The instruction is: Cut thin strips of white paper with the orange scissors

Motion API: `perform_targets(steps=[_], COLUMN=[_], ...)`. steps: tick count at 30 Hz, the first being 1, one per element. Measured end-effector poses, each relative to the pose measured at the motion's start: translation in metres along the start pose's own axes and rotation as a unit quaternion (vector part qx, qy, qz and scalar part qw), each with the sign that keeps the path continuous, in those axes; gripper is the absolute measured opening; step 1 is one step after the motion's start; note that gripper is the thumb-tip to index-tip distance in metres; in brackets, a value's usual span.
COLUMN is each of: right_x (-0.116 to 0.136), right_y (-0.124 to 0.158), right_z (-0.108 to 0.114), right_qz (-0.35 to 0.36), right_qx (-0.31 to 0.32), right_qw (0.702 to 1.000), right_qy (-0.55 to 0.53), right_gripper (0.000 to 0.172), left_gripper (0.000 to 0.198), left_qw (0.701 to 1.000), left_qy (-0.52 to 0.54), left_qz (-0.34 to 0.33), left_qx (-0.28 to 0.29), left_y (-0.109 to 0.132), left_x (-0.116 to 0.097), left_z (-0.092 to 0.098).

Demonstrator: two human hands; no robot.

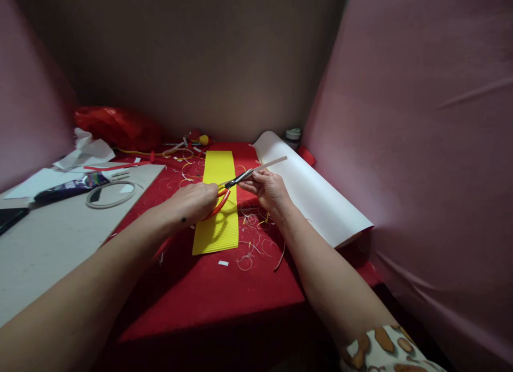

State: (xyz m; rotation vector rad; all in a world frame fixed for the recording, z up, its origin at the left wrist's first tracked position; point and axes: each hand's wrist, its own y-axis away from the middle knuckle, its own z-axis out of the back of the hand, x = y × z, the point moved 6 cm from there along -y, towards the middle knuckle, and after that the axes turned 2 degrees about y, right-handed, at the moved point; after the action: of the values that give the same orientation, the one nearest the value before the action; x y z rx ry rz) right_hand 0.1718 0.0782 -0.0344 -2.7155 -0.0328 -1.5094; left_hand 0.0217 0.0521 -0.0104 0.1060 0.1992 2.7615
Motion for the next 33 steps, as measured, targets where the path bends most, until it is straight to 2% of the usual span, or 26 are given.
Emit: perform_targets(steps=[9,17,22,26,33], right_x=[-0.001,0.008,0.005,0.003,0.002], right_y=[-0.001,-0.002,-0.001,0.0,-0.001], right_z=[0.002,0.008,0.003,0.0,0.0], right_qz=[-0.002,0.024,0.003,-0.004,-0.004], right_qx=[-0.006,-0.065,-0.035,-0.008,0.0], right_qw=[1.0,0.997,0.999,1.0,1.0], right_qy=[-0.019,-0.015,-0.01,-0.002,0.003], right_gripper=[0.022,0.02,0.02,0.022,0.023], left_gripper=[0.038,0.035,0.04,0.041,0.043], left_qw=[1.0,1.0,0.997,0.997,1.0], left_qy=[-0.019,0.015,0.057,0.052,0.006], left_qz=[0.015,-0.003,0.041,0.046,-0.005], left_qx=[0.0,0.004,0.025,0.027,-0.009], left_y=[0.002,0.001,-0.004,-0.003,0.0], left_x=[-0.005,-0.005,0.003,0.004,0.0], left_z=[0.006,0.005,-0.005,-0.006,-0.001])
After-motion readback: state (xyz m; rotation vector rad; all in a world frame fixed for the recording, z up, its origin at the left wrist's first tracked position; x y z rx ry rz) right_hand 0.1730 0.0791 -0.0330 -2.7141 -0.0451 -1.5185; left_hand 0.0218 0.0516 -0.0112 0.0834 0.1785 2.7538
